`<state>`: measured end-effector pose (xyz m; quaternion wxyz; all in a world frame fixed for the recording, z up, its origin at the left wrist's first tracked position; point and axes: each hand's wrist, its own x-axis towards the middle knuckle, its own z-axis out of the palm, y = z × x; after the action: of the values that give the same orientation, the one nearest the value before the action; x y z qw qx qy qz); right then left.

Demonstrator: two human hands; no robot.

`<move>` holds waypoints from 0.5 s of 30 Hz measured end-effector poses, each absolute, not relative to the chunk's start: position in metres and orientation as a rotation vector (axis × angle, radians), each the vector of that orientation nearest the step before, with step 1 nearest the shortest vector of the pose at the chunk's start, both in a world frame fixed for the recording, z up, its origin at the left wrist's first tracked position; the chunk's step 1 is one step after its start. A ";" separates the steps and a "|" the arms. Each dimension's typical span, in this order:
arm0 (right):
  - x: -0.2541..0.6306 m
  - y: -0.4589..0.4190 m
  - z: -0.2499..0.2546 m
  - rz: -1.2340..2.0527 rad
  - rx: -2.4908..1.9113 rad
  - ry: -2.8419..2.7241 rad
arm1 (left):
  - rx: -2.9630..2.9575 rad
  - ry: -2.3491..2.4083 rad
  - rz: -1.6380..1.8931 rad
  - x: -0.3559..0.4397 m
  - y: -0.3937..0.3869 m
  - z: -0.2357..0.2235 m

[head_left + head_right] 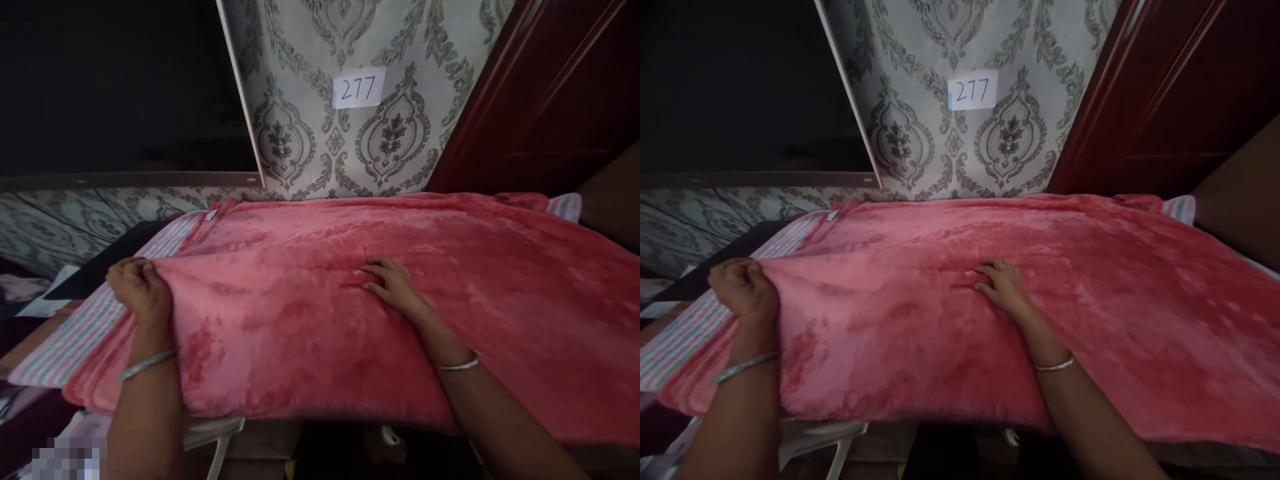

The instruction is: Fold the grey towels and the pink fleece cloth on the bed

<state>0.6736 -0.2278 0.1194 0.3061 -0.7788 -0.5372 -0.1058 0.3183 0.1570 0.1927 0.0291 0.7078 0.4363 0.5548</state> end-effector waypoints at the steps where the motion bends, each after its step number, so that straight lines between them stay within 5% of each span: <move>1: 0.672 -0.227 0.122 -0.274 -2.050 -1.420 | 2.190 1.356 1.688 0.318 0.157 0.193; 15: 0.664 -0.229 0.127 -0.365 -1.985 -1.161 | 2.380 1.454 1.395 0.312 0.155 0.188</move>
<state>0.6637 -0.2294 0.1265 0.3956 -0.7830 -0.4579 -0.1441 0.3120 0.1550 0.1876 0.0118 0.7631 0.4663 0.4473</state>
